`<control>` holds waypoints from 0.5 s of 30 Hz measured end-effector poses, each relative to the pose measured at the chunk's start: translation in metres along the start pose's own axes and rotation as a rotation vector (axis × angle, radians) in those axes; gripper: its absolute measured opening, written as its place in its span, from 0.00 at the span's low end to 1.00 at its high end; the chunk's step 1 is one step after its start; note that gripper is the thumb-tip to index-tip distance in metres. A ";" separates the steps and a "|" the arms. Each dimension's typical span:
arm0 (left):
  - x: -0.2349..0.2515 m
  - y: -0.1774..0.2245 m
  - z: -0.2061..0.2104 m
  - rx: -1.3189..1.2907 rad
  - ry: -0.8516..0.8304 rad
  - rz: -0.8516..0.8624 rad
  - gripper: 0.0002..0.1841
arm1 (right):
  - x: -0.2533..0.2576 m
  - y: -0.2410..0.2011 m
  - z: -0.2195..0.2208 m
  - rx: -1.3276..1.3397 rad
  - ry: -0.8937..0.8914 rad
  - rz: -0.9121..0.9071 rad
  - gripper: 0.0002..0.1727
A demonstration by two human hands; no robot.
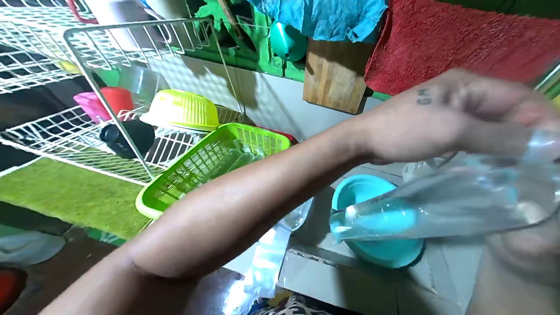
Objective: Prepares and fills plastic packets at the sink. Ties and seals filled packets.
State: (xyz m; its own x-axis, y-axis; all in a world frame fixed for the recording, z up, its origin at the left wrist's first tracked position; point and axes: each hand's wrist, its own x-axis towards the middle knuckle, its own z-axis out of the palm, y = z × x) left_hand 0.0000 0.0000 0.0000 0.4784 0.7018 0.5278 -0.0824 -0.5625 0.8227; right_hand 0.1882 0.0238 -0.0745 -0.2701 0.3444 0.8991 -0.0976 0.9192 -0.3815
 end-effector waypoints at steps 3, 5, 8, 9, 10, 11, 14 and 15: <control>-0.037 -0.004 0.004 0.081 -0.011 -0.004 0.06 | -0.017 0.004 -0.007 -0.207 -0.213 -0.085 0.10; -0.058 -0.017 0.012 0.194 0.026 -0.091 0.05 | -0.033 0.005 -0.015 -0.269 -0.382 -0.039 0.14; -0.089 -0.040 0.042 0.207 0.132 -0.317 0.04 | -0.063 0.002 -0.028 -0.244 -0.562 0.125 0.18; -0.097 -0.049 0.053 0.146 0.159 -0.394 0.04 | -0.071 -0.002 -0.032 -0.250 -0.604 0.175 0.18; -0.104 -0.057 0.062 0.080 0.178 -0.458 0.05 | -0.077 -0.006 -0.036 -0.254 -0.638 0.221 0.17; -0.110 -0.064 0.072 0.024 0.199 -0.505 0.06 | -0.083 -0.010 -0.038 -0.256 -0.661 0.259 0.17; -0.121 -0.076 0.095 -0.058 0.269 -0.544 0.09 | -0.094 -0.022 -0.046 -0.257 -0.701 0.347 0.14; -0.123 -0.078 0.101 -0.060 0.296 -0.535 0.09 | -0.095 -0.025 -0.047 -0.254 -0.705 0.369 0.13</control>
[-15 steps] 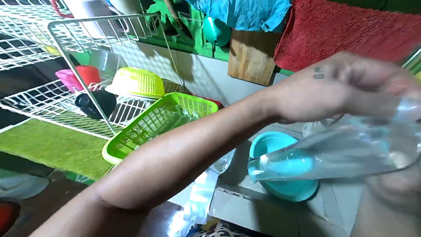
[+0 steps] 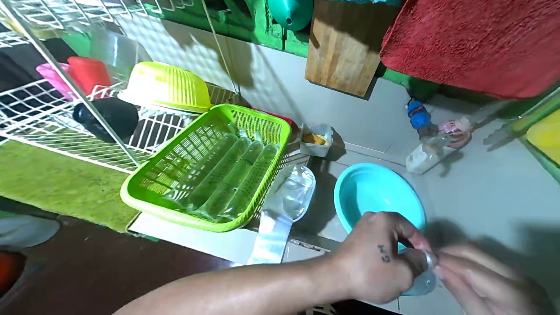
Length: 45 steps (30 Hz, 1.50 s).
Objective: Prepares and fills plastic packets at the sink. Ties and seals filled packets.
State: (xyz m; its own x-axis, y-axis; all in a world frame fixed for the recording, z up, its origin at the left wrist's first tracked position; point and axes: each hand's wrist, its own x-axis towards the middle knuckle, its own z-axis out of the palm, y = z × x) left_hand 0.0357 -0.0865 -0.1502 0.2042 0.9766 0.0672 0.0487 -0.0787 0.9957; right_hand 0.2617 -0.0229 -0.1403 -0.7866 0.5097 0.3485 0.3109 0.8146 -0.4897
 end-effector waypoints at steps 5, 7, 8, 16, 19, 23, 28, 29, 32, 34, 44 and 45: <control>-0.011 0.002 0.009 0.004 0.077 0.020 0.08 | -0.003 -0.016 -0.006 0.055 -0.011 0.045 0.14; -0.014 0.004 0.010 0.003 0.103 0.033 0.08 | -0.003 -0.020 -0.004 0.094 0.024 0.046 0.13; -0.016 0.005 0.010 -0.006 0.113 0.034 0.08 | -0.004 -0.021 -0.001 0.119 0.052 0.042 0.13; -0.020 -0.021 0.022 -0.254 0.366 -0.029 0.06 | 0.000 -0.027 0.055 0.204 0.406 0.140 0.08; -0.015 -0.021 0.026 -0.335 0.422 -0.056 0.05 | 0.006 -0.033 0.066 0.247 0.534 0.195 0.05; -0.009 -0.021 0.026 -0.410 0.434 -0.109 0.05 | 0.010 -0.032 0.070 0.315 0.583 0.228 0.05; -0.004 -0.024 0.027 -0.423 0.423 -0.117 0.06 | 0.007 -0.029 0.070 0.351 0.562 0.230 0.09; -0.003 -0.024 0.026 -0.424 0.426 -0.121 0.06 | 0.007 -0.029 0.070 0.361 0.554 0.226 0.10; -0.001 -0.024 0.027 -0.440 0.425 -0.122 0.06 | 0.005 -0.027 0.071 0.344 0.558 0.202 0.13; -0.001 -0.025 0.027 -0.452 0.411 -0.132 0.06 | 0.004 -0.026 0.071 0.292 0.565 0.190 0.13; 0.004 -0.031 0.023 -0.360 0.356 -0.018 0.06 | 0.011 -0.032 0.062 0.095 0.526 0.219 0.10; 0.004 -0.032 0.023 -0.334 0.354 0.012 0.05 | 0.011 -0.032 0.063 0.100 0.535 0.216 0.10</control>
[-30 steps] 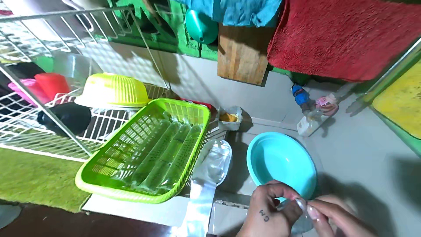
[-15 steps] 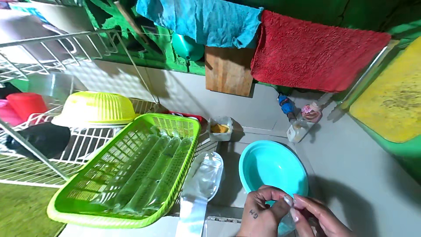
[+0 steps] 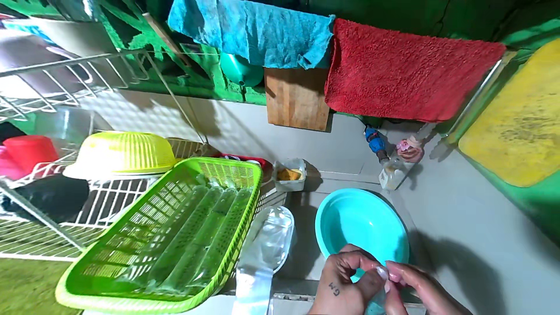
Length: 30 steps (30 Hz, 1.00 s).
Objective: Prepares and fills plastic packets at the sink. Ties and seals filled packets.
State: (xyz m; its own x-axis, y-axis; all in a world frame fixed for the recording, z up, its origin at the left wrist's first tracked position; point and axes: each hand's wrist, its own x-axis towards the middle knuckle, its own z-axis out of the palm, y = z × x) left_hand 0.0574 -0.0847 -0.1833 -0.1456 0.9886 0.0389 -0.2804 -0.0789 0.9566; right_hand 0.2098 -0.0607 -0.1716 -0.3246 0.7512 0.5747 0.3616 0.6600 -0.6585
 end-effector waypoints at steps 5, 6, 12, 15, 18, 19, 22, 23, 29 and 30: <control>0.011 -0.019 -0.008 0.060 -0.076 0.280 0.03 | -0.002 0.010 0.006 0.139 0.062 -0.001 0.07; 0.015 -0.024 -0.011 0.049 -0.108 0.329 0.03 | -0.003 0.012 0.008 0.170 0.072 0.002 0.07; 0.033 -0.034 -0.029 -0.047 -0.451 0.353 0.08 | -0.004 0.015 0.006 0.274 0.051 0.032 0.10; 0.033 -0.034 -0.031 -0.178 -0.538 0.204 0.09 | -0.002 0.016 0.005 0.280 0.042 0.042 0.09; 0.028 -0.030 -0.026 -0.252 -0.417 0.065 0.09 | 0.001 0.020 0.003 0.198 0.016 0.003 0.06; 0.025 -0.028 -0.023 -0.261 -0.351 0.025 0.09 | 0.002 0.022 0.002 0.153 0.003 -0.018 0.07; 0.020 -0.017 -0.014 -0.256 -0.208 -0.069 0.11 | 0.003 0.025 0.000 0.048 -0.033 -0.073 0.11; 0.019 -0.014 -0.012 -0.258 -0.176 -0.099 0.11 | 0.003 0.025 0.000 0.020 -0.033 -0.086 0.11; 0.014 0.004 0.000 -0.322 -0.029 -0.266 0.11 | 0.002 0.033 0.012 -0.050 0.089 -0.184 0.06; 0.014 0.005 0.001 -0.320 -0.024 -0.280 0.11 | 0.001 0.034 0.014 -0.076 0.112 -0.208 0.06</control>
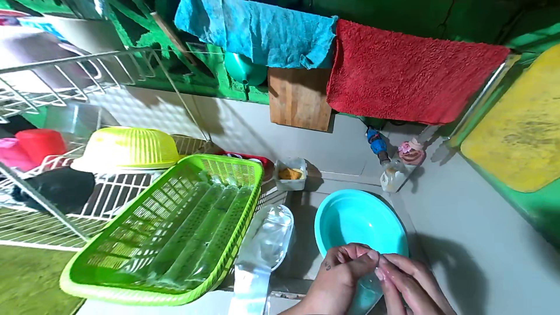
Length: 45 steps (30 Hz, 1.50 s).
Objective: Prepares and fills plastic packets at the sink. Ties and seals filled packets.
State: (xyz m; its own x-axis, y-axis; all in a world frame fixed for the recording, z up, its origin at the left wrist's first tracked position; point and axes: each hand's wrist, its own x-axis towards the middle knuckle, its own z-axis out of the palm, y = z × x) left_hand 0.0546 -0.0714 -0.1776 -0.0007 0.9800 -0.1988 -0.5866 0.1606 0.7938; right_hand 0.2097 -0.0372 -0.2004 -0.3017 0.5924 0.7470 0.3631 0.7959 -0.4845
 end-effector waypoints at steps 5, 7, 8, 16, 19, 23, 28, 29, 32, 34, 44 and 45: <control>0.001 -0.004 0.006 0.140 -0.020 0.086 0.08 | -0.002 0.008 0.003 -0.054 0.023 -0.090 0.07; 0.005 -0.009 0.004 0.203 -0.099 0.188 0.07 | -0.002 0.011 0.003 0.003 0.023 -0.094 0.07; 0.008 -0.011 0.002 0.232 -0.149 0.242 0.11 | -0.002 0.012 0.003 0.031 0.019 -0.085 0.06; 0.010 -0.025 -0.012 0.605 -0.300 0.517 0.17 | -0.001 0.013 0.002 0.123 0.007 -0.075 0.05; 0.007 -0.026 -0.010 0.688 -0.304 0.563 0.17 | 0.004 0.014 -0.001 0.163 0.016 -0.066 0.04; 0.006 -0.029 -0.008 0.722 -0.299 0.622 0.16 | 0.014 0.013 -0.006 0.189 0.058 -0.041 0.05; 0.009 -0.028 -0.004 0.708 -0.278 0.642 0.17 | 0.024 0.017 -0.013 0.309 0.016 0.072 0.06; 0.008 -0.027 -0.005 0.705 -0.272 0.628 0.17 | 0.026 0.021 -0.018 0.370 -0.057 0.104 0.07; 0.008 -0.024 -0.007 0.698 -0.270 0.620 0.16 | 0.027 0.034 -0.030 0.457 -0.276 0.136 0.12; 0.009 -0.024 -0.008 0.697 -0.287 0.626 0.17 | 0.023 0.036 -0.030 0.451 -0.376 0.129 0.19; 0.009 -0.028 -0.004 0.705 -0.268 0.671 0.16 | 0.027 0.024 -0.015 0.103 -0.173 -0.101 0.16; 0.009 -0.029 -0.003 0.701 -0.264 0.691 0.16 | 0.025 0.023 -0.012 0.114 -0.134 -0.094 0.16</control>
State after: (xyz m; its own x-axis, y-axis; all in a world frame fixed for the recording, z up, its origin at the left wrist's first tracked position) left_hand 0.0696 -0.0673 -0.2045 0.0689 0.8655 0.4962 0.0806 -0.5006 0.8619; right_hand 0.2212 -0.0058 -0.1868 -0.4466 0.5201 0.7281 0.2276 0.8530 -0.4697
